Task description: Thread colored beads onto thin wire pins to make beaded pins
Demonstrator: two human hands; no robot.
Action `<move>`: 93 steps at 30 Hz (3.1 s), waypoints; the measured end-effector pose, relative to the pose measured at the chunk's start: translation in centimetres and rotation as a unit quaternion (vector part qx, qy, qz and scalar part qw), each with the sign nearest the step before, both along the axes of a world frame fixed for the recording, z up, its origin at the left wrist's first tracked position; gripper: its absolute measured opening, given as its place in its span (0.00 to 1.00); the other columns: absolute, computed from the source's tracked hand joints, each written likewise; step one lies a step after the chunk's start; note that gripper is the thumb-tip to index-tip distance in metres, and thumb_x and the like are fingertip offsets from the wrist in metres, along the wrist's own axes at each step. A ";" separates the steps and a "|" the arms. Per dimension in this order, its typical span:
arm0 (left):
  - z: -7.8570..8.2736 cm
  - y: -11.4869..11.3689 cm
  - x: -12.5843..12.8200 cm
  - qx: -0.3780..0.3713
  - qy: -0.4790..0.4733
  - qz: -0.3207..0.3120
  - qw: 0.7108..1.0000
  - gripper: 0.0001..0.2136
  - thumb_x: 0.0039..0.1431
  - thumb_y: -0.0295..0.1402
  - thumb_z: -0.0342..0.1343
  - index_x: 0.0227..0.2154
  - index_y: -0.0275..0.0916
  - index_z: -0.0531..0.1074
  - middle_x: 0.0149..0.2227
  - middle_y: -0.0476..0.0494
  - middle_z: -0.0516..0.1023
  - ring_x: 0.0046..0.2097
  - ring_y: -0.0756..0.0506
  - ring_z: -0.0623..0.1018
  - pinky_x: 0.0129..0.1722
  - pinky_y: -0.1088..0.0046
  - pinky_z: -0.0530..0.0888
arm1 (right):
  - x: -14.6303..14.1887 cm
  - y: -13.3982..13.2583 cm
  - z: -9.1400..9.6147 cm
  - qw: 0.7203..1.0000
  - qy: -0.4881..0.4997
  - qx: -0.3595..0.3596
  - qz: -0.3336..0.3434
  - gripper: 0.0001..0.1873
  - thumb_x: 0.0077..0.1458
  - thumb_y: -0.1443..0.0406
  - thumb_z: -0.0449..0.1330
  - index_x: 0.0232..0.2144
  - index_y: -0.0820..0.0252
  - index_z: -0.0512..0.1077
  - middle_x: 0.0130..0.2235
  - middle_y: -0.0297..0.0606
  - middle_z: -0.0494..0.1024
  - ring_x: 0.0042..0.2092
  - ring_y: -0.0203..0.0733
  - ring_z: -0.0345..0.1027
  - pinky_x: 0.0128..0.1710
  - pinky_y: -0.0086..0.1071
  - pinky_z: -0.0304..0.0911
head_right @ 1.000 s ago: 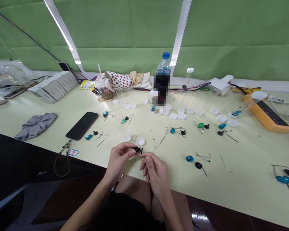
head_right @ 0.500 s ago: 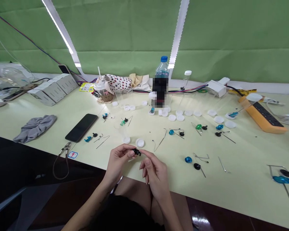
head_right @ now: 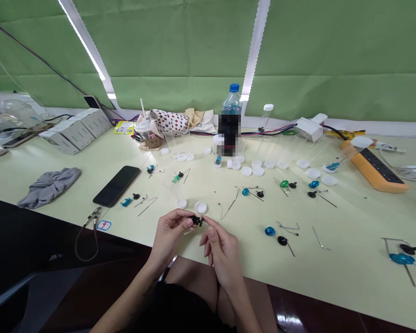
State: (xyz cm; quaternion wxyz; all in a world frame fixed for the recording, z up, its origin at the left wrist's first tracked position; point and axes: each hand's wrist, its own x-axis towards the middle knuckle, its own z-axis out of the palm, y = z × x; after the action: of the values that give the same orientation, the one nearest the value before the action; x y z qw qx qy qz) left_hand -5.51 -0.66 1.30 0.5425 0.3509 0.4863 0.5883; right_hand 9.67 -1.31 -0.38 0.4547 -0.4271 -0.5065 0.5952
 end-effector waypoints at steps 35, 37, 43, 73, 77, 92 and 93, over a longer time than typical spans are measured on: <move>0.2 -0.1 0.0 -0.002 0.006 0.006 1.000 0.07 0.50 0.31 0.66 0.32 0.36 0.79 0.26 0.47 0.80 0.29 0.49 0.77 0.35 0.74 0.74 | -0.1 -0.1 0.1 1.000 0.008 -0.015 -0.014 0.26 0.63 0.48 0.51 0.51 0.62 0.69 0.27 0.34 0.71 0.21 0.31 0.59 0.14 0.22 0.56; 0.3 -0.1 0.1 -0.005 0.008 0.008 1.000 0.06 0.50 0.30 0.66 0.32 0.36 0.79 0.26 0.47 0.79 0.29 0.49 0.77 0.35 0.73 0.74 | -0.1 -0.1 0.1 1.000 0.005 -0.014 -0.016 0.26 0.63 0.48 0.51 0.51 0.62 0.69 0.27 0.34 0.71 0.21 0.31 0.59 0.14 0.22 0.56; 0.1 -0.1 0.0 -0.003 0.006 0.005 1.000 0.07 0.49 0.31 0.67 0.32 0.36 0.79 0.26 0.47 0.80 0.29 0.49 0.77 0.35 0.73 0.74 | -0.1 -0.1 0.0 1.000 0.009 -0.011 -0.017 0.27 0.62 0.48 0.52 0.51 0.62 0.70 0.26 0.34 0.71 0.21 0.31 0.60 0.14 0.23 0.57; 0.1 -0.1 0.1 0.005 -0.009 0.000 1.000 0.05 0.50 0.28 0.66 0.32 0.36 0.79 0.26 0.48 0.80 0.29 0.52 0.77 0.34 0.78 0.73 | -0.2 0.0 0.1 0.999 0.019 -0.019 -0.025 0.26 0.63 0.49 0.51 0.51 0.62 0.70 0.26 0.34 0.72 0.21 0.30 0.59 0.14 0.21 0.56; 0.1 -0.1 0.1 0.007 -0.009 0.002 1.000 0.05 0.50 0.28 0.66 0.32 0.36 0.79 0.26 0.48 0.80 0.29 0.52 0.76 0.34 0.78 0.73 | -0.1 -0.1 0.0 0.999 0.020 -0.019 -0.025 0.25 0.63 0.49 0.52 0.50 0.62 0.71 0.26 0.34 0.72 0.21 0.30 0.59 0.13 0.21 0.56; 0.1 0.0 0.2 0.005 -0.011 0.002 1.000 0.05 0.51 0.29 0.66 0.32 0.36 0.79 0.25 0.48 0.80 0.29 0.52 0.76 0.35 0.78 0.73 | -0.2 0.0 0.0 0.999 0.024 -0.025 -0.024 0.27 0.63 0.48 0.51 0.51 0.62 0.70 0.26 0.34 0.72 0.21 0.30 0.59 0.14 0.21 0.56; 0.1 0.0 0.1 0.006 -0.011 0.003 1.000 0.05 0.51 0.29 0.66 0.32 0.36 0.79 0.25 0.48 0.80 0.29 0.52 0.76 0.35 0.78 0.73 | -0.1 0.0 0.0 0.999 0.025 -0.026 -0.024 0.27 0.63 0.48 0.52 0.51 0.63 0.70 0.26 0.34 0.72 0.21 0.30 0.59 0.14 0.21 0.56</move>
State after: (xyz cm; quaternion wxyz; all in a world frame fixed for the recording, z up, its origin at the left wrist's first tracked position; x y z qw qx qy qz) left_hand -5.36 -0.68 1.38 0.5439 0.3462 0.4783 0.5963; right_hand 9.53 -1.35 -0.43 0.4702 -0.4360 -0.4694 0.6070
